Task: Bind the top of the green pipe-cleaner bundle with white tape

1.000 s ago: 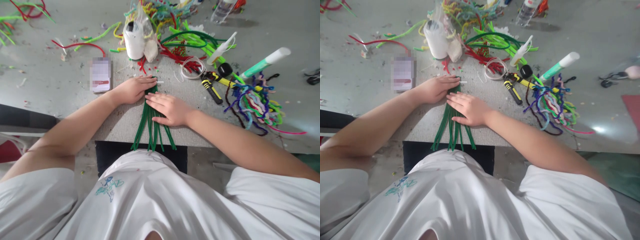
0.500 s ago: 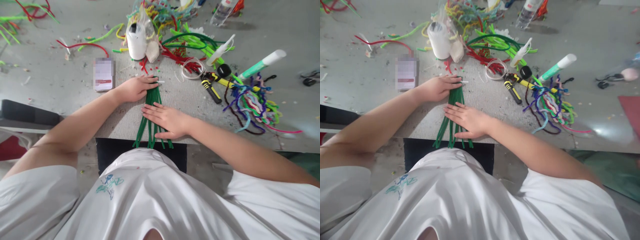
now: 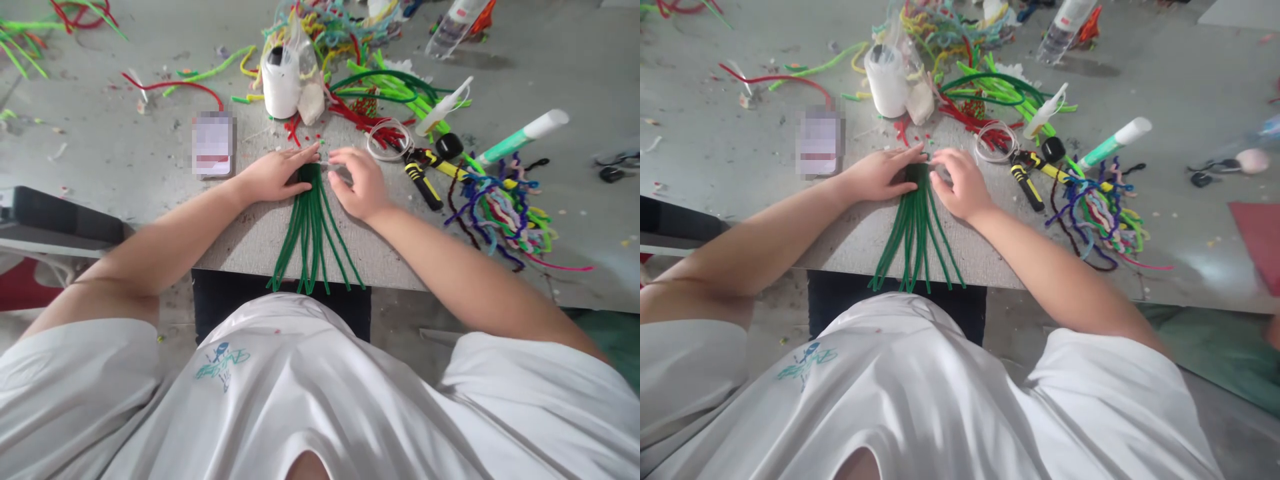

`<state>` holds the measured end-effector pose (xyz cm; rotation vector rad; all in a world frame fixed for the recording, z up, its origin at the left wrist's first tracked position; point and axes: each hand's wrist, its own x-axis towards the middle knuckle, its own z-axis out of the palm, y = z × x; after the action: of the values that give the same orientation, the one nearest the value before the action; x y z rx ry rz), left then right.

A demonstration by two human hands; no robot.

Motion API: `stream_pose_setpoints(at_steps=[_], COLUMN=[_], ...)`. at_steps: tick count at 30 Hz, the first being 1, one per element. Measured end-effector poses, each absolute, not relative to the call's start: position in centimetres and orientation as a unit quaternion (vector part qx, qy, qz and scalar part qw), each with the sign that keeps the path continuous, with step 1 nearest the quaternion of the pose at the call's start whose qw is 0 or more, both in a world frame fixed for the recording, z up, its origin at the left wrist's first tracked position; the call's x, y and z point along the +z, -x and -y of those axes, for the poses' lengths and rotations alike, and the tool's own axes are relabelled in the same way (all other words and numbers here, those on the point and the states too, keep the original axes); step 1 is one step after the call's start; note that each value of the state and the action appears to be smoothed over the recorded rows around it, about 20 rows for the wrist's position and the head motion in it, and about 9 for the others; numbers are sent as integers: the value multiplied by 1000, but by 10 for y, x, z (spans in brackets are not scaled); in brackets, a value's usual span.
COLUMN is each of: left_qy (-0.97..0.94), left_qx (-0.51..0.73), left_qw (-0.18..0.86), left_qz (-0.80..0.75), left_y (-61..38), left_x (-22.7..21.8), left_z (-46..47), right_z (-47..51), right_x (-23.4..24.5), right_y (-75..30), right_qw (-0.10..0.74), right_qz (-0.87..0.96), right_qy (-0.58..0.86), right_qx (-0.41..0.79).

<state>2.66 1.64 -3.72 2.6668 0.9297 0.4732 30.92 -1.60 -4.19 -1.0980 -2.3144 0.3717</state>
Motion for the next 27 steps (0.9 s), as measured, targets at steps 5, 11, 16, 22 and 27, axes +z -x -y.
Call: stream_pose_setpoints(at_steps=[5, 11, 16, 22, 27], left_qy=[-922, -899, -924, -942, -944], left_qx=[199, 221, 167, 111, 108], left_qw=[144, 132, 150, 161, 154], left_qz=[-298, -354, -309, -271, -270], left_y=[-22, -6, 8, 2, -1], left_x=[-39, -24, -13, -8, -8], left_z=[-21, -14, -10, -2, 2], right_z=[-43, -60, -57, -61, -63], right_x=[-49, -46, -41, -47, -49], right_y=[-300, -287, -279, -278, -279], right_qw=[219, 229, 213, 187, 192], right_qz=[890, 887, 868, 874, 874], right_qy=[392, 386, 431, 435, 433], right_qx=[75, 107, 120, 107, 112])
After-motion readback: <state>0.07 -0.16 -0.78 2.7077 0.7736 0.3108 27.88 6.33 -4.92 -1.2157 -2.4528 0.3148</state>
